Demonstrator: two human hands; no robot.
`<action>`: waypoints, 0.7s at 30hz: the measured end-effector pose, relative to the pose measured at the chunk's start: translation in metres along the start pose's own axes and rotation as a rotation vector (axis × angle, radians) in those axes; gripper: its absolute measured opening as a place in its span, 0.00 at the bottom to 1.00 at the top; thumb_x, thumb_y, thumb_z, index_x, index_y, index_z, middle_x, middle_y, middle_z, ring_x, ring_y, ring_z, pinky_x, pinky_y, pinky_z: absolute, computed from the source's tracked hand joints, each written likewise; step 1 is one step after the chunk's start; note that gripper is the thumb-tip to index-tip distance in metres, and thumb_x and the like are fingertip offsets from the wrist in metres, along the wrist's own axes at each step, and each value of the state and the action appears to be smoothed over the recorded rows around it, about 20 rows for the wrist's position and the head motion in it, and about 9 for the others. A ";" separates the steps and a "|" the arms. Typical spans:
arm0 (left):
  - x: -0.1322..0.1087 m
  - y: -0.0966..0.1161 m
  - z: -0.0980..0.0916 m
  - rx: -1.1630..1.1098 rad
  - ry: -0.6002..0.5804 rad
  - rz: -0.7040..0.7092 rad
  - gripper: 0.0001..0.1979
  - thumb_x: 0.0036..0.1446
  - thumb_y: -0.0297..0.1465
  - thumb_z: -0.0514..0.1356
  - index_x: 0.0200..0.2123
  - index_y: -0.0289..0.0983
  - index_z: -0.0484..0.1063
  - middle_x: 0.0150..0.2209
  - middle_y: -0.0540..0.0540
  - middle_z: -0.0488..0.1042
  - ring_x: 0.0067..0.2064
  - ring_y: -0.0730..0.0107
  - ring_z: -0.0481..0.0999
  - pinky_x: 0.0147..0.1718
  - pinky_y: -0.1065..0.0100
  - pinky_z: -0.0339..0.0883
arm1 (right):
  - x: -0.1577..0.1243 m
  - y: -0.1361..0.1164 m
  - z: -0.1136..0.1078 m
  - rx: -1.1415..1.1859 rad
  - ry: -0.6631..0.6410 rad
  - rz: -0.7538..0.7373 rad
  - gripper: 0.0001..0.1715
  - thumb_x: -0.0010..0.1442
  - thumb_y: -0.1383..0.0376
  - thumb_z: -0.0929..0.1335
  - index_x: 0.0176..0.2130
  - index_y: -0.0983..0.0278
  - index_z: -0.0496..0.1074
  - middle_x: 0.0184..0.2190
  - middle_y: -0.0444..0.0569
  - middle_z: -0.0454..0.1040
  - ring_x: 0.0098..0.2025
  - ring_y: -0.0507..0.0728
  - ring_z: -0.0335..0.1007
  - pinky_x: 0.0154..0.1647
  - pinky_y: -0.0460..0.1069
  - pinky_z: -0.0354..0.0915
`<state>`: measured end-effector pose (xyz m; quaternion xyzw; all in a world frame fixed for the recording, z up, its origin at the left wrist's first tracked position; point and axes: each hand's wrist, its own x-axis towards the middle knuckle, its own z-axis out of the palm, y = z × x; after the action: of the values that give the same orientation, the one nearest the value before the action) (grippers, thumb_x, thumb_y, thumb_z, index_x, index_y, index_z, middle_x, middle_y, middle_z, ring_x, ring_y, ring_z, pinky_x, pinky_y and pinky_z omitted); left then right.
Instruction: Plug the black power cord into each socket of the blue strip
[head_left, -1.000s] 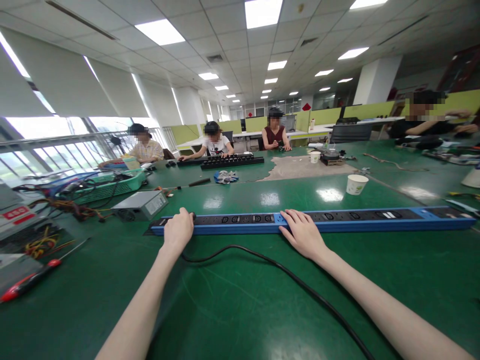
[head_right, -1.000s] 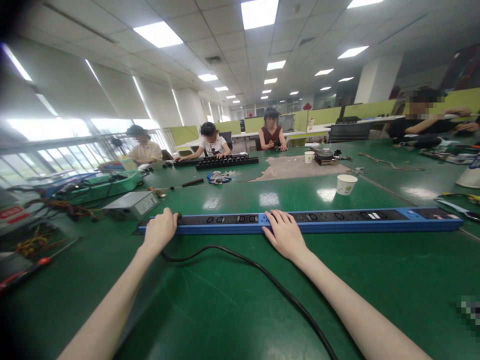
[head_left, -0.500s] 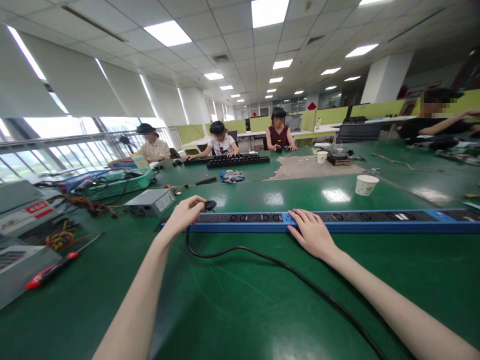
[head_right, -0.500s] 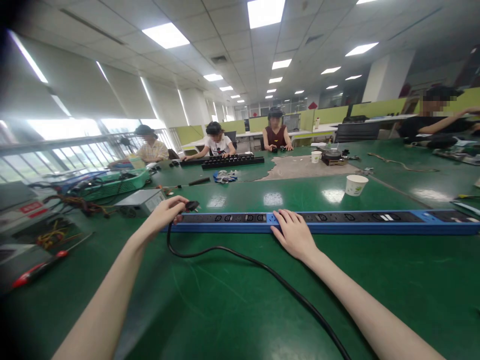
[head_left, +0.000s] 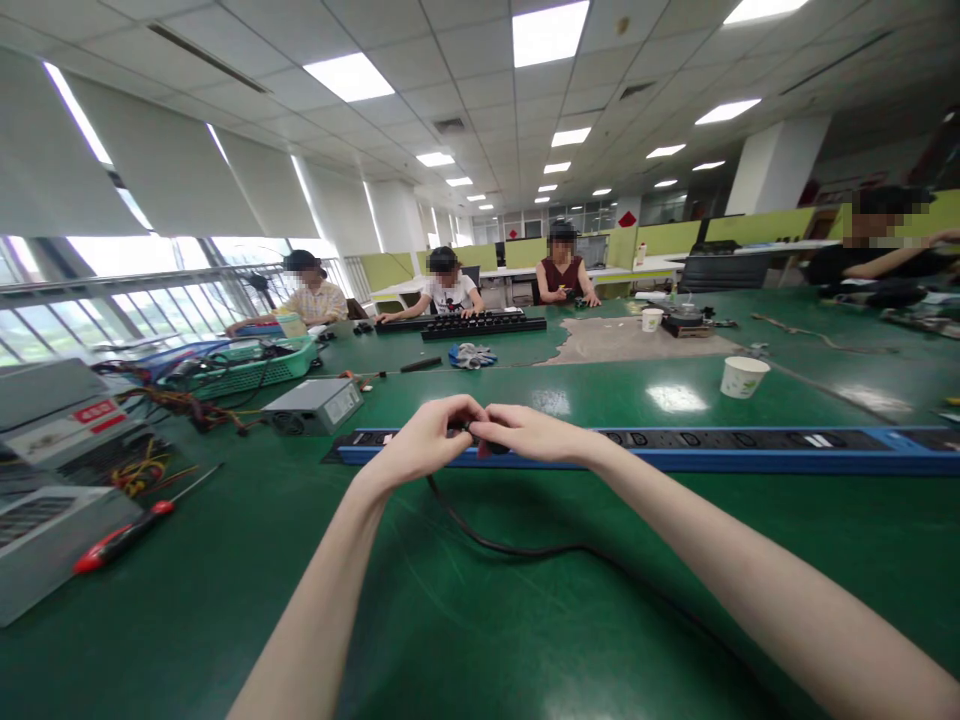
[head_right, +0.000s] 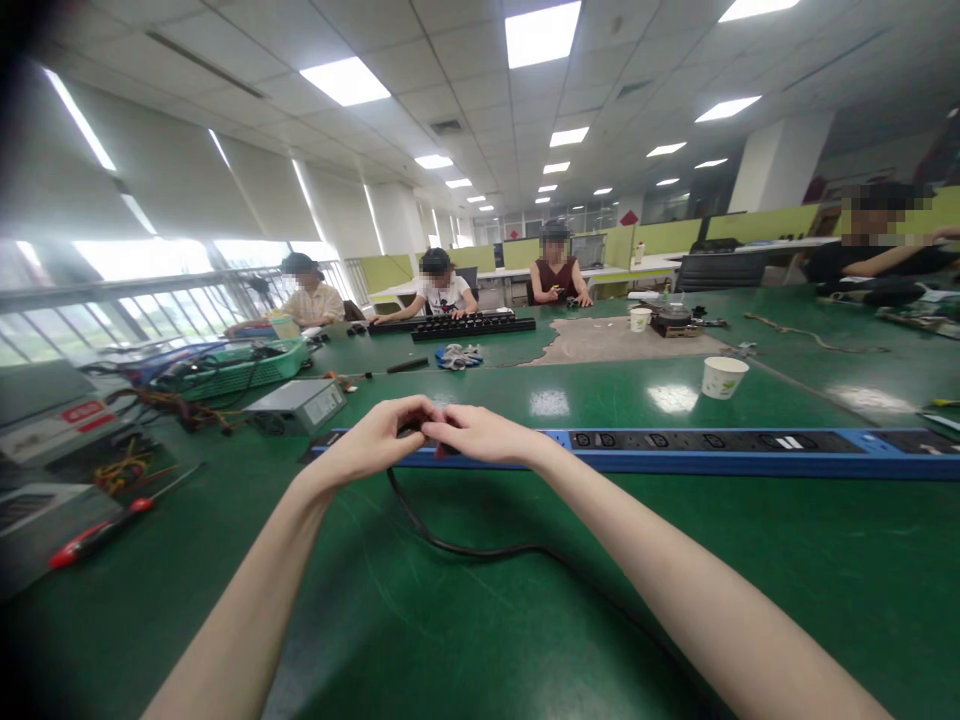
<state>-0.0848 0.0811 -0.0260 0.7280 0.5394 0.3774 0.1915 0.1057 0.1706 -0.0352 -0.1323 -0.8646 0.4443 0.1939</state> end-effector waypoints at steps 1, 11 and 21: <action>0.000 -0.002 -0.001 -0.039 0.035 0.005 0.13 0.51 0.28 0.61 0.42 0.38 0.77 0.41 0.43 0.81 0.43 0.61 0.80 0.45 0.64 0.72 | 0.007 -0.001 0.004 0.092 -0.045 0.019 0.25 0.67 0.45 0.65 0.41 0.64 0.73 0.35 0.48 0.79 0.40 0.55 0.74 0.43 0.48 0.66; -0.020 -0.061 -0.025 -0.284 -0.263 -0.369 0.16 0.54 0.44 0.67 0.35 0.37 0.77 0.37 0.41 0.83 0.39 0.56 0.83 0.43 0.59 0.76 | 0.033 -0.008 -0.014 0.841 -0.107 0.216 0.15 0.64 0.59 0.70 0.39 0.69 0.78 0.31 0.50 0.78 0.37 0.53 0.73 0.46 0.49 0.68; -0.004 -0.042 -0.006 -1.148 -0.012 -0.179 0.12 0.69 0.36 0.58 0.33 0.36 0.67 0.25 0.48 0.77 0.29 0.69 0.82 0.38 0.67 0.78 | 0.075 -0.067 -0.023 0.895 0.269 -0.103 0.18 0.68 0.55 0.66 0.47 0.65 0.76 0.37 0.47 0.80 0.48 0.54 0.76 0.50 0.50 0.67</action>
<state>-0.1167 0.0909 -0.0519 0.4612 0.3070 0.5874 0.5898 0.0458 0.1789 0.0483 -0.0491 -0.5607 0.7421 0.3640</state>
